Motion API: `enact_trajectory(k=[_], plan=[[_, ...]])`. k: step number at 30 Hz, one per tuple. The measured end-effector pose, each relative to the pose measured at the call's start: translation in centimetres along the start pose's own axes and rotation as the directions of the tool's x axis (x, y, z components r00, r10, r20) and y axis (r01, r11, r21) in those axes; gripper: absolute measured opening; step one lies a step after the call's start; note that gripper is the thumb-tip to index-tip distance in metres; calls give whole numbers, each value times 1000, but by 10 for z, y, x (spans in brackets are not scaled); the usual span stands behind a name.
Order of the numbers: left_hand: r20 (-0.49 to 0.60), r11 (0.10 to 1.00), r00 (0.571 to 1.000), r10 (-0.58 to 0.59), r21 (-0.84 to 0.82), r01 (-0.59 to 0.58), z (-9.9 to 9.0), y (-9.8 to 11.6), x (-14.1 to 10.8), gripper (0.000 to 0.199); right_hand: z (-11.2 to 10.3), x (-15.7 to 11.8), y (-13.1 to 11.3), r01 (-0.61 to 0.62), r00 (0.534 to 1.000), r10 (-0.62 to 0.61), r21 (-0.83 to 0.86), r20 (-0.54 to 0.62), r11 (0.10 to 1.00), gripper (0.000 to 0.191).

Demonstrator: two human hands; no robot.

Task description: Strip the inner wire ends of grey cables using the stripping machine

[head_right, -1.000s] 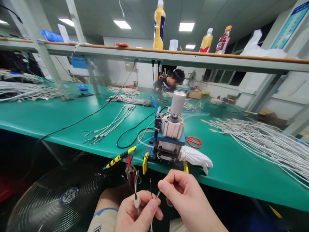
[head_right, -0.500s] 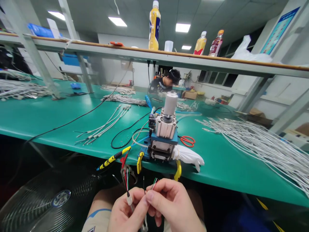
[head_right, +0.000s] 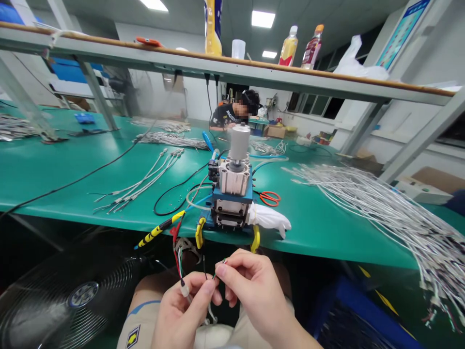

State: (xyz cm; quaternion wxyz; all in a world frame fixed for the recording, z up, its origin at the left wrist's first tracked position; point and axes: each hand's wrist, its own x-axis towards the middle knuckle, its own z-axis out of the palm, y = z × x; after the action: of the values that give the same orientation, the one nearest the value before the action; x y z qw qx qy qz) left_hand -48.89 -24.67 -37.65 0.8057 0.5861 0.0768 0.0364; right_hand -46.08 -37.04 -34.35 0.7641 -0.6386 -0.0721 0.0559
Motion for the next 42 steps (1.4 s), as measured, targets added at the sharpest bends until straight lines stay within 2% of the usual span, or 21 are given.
enact_trajectory(k=[4,9,13,16,20,23,32,36,42], plan=[[21,999,1000,-15,-38,16,1,-3,2,39,-1,-2,0,3,1000,-3,-10,14,1000,27],[-21,999,1000,13,-38,-13,3,-5,1,34,-2,-5,3,-8,1000,8,9,10,1000,25],[18,999,999,27,-47,-27,2,-11,3,35,-2,-5,3,-16,1000,16,40,19,999,26],[30,997,1000,0,-78,3,1,-12,4,32,-2,-5,4,-28,999,27,49,25,998,26],[27,985,998,-53,-165,57,7,-1,0,29,-3,-6,6,-33,999,32,51,26,998,25],[27,977,999,-44,-206,49,11,7,-2,27,-4,-6,7,-21,1000,20,56,21,998,25],[43,981,990,-131,-142,136,6,4,1,29,-6,-7,8,-8,1000,8,10,-11,1000,26],[38,983,993,-113,-142,117,7,5,2,26,-7,-7,6,-15,1000,15,-8,-17,1000,27],[-26,999,1000,3,-43,-4,4,-3,1,20,-9,-9,3,-31,999,29,-68,-28,997,26]])
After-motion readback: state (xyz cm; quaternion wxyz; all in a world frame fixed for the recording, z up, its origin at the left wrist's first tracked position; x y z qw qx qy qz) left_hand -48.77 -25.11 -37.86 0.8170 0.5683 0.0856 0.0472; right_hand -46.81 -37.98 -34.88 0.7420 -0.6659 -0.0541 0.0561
